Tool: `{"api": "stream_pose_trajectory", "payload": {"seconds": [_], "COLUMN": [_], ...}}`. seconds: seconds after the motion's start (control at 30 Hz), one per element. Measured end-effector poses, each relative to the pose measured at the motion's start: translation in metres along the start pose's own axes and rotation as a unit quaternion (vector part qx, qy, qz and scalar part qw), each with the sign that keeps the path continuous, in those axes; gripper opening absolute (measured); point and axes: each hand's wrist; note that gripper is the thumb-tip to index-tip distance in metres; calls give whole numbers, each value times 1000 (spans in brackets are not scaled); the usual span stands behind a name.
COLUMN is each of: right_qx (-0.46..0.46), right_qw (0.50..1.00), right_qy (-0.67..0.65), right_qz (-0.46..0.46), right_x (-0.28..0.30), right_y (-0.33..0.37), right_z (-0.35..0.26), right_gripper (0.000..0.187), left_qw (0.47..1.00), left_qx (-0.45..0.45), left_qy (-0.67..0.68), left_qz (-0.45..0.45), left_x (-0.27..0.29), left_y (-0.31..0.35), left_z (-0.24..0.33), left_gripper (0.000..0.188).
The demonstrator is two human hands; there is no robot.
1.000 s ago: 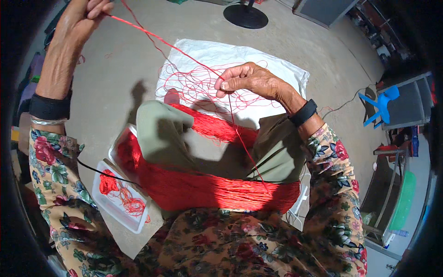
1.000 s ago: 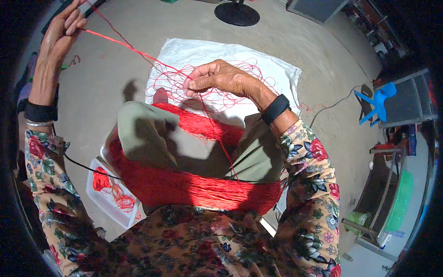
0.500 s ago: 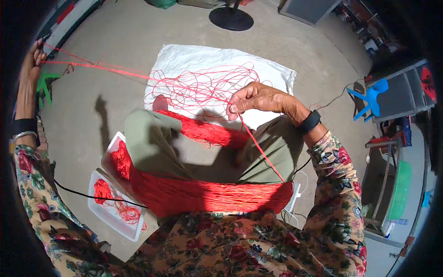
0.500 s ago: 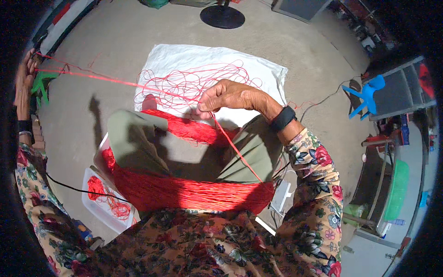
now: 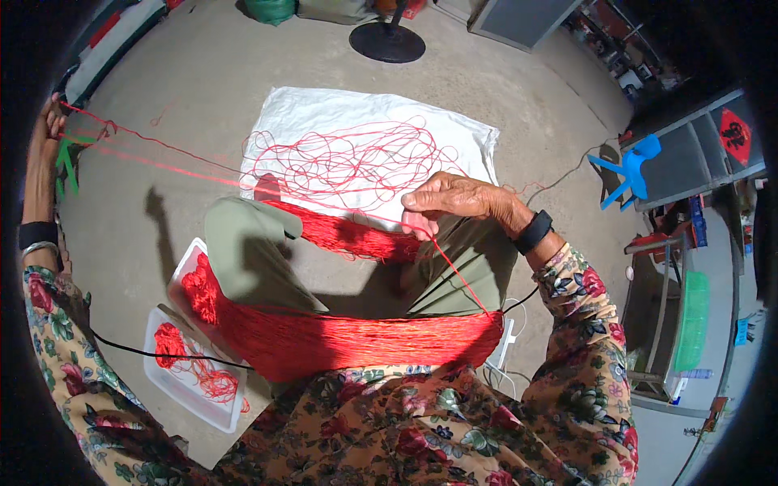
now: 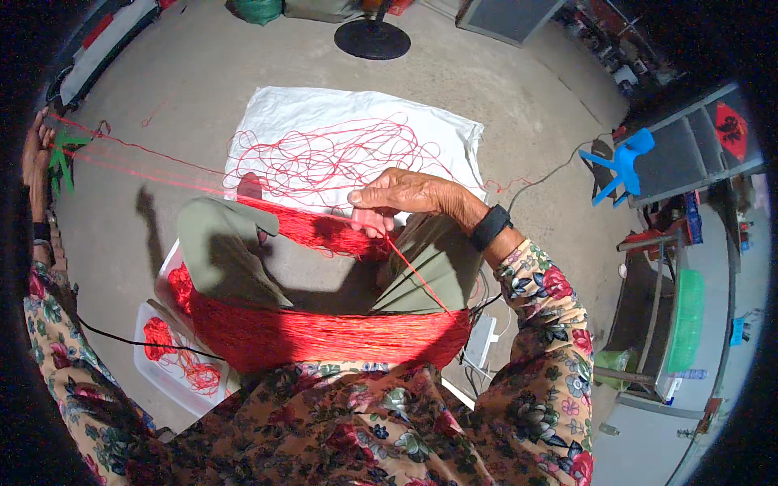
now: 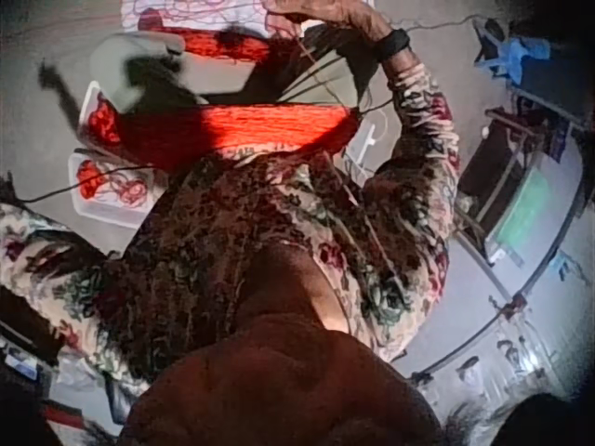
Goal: The person ties a bundle of red thread by hand, places it into a plastic bin, and then wraps a long length of thread around their legs before cutting it with shears.
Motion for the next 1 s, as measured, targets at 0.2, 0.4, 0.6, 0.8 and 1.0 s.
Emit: {"api": "stream_pose_trajectory", "payload": {"seconds": [0.2,0.4,0.6,0.8,1.0], "right_qx": [-28,-14,32,6,-63], "right_qw": [999,1000,987,989,958], "right_qy": [-19,-20,146,-13,-227], "right_qz": [8,-7,-53,-146,-162], "right_x": [-5,10,-37,-67,-60], "right_y": [11,-10,-37,-45,-34], "right_z": [13,59,83,52,26], "right_gripper": [38,19,23,29,34], "left_qw": [951,895,934,971,990], "left_qx": [36,141,146,113,62], "left_qy": [-121,-85,-60,-20,10], "left_qz": [-282,-415,-319,-212,-128], "left_x": [-70,-99,-78,-55,-41], "left_y": [235,345,272,188,111], "left_z": [-29,-40,-38,-31,-29], "left_gripper": [27,29,32,34,37]}}
Point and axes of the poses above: each hand's wrist, its own y-axis away from the middle knuckle, its own x-axis out of the back of the hand, z = x × y, and after that the axes turned 12 degrees about -x, right-handed
